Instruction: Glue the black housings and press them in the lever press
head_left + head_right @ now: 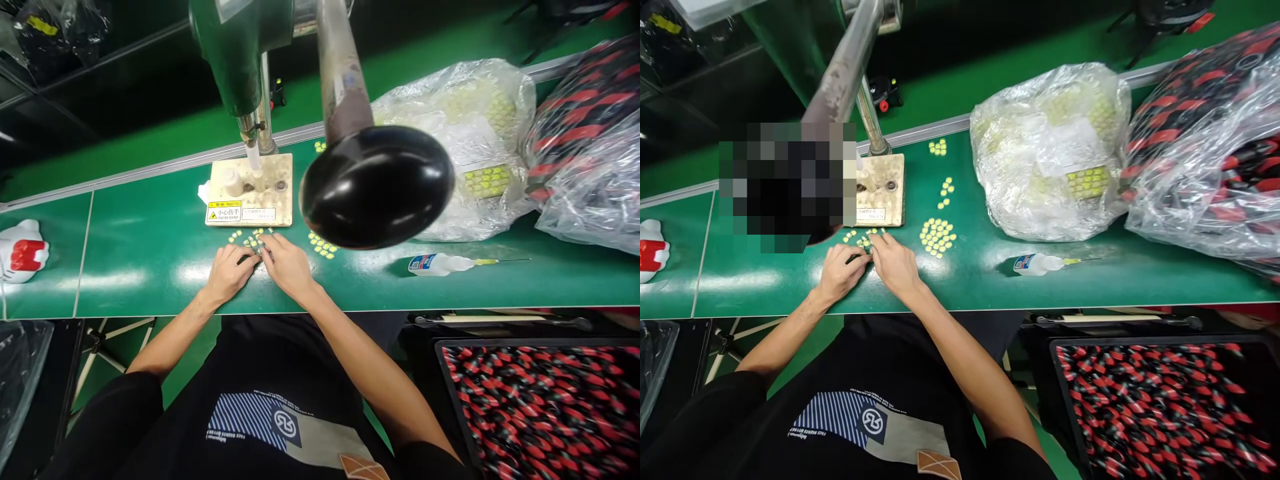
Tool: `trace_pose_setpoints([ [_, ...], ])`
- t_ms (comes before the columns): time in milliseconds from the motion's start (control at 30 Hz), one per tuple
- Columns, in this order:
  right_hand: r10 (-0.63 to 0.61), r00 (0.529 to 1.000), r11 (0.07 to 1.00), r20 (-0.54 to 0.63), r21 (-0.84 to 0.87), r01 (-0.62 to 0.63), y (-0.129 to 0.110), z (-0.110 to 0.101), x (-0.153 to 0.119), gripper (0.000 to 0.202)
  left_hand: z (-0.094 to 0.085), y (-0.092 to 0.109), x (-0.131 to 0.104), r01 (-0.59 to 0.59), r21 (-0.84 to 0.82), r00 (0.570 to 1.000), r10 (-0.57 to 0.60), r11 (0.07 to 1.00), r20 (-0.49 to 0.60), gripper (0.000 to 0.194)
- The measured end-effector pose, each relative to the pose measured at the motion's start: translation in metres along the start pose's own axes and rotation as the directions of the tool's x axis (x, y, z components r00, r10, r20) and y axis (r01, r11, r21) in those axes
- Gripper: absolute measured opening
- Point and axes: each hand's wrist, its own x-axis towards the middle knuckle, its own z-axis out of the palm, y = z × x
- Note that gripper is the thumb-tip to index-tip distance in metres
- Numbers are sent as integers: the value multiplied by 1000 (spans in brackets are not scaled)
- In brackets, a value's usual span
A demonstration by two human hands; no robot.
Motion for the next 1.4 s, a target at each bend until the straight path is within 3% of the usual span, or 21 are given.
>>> trace_pose_setpoints([
  [233, 23, 1000, 999, -3, 30, -23, 0, 1, 6, 21, -2, 6, 2, -33, -37, 999, 32, 999, -21, 15],
  [400, 32, 995, 992, -92, 126, -21, 9, -4, -13, 14, -2, 10, 0, 9, -71, 1000, -8, 997, 9, 15],
  [567, 81, 993, 997, -85, 22, -79, 23, -24, -48, 24, -5, 18, -11, -9, -123, 1000, 12, 992, 23, 16],
  [800, 151, 988, 976, 21, 157, -153, 34, -51, -58, 22, -3, 14, -1, 13, -116, 1000, -15, 993, -22, 21],
  [1000, 149, 989, 985, 7, 89, -149, 39, -54, -60, 28, -1, -2, 20, -18, -15, 993, 19, 1000, 112, 35],
  [1167, 161, 987, 980, -4, 123, -160, 41, -53, -63, 28, -8, 5, 14, -72, -21, 997, 73, 997, 33, 22],
  [1400, 193, 981, 979, -26, 77, -190, 43, -51, -60, 26, -8, 17, -4, 110, -280, 994, -106, 954, 27, 13],
])
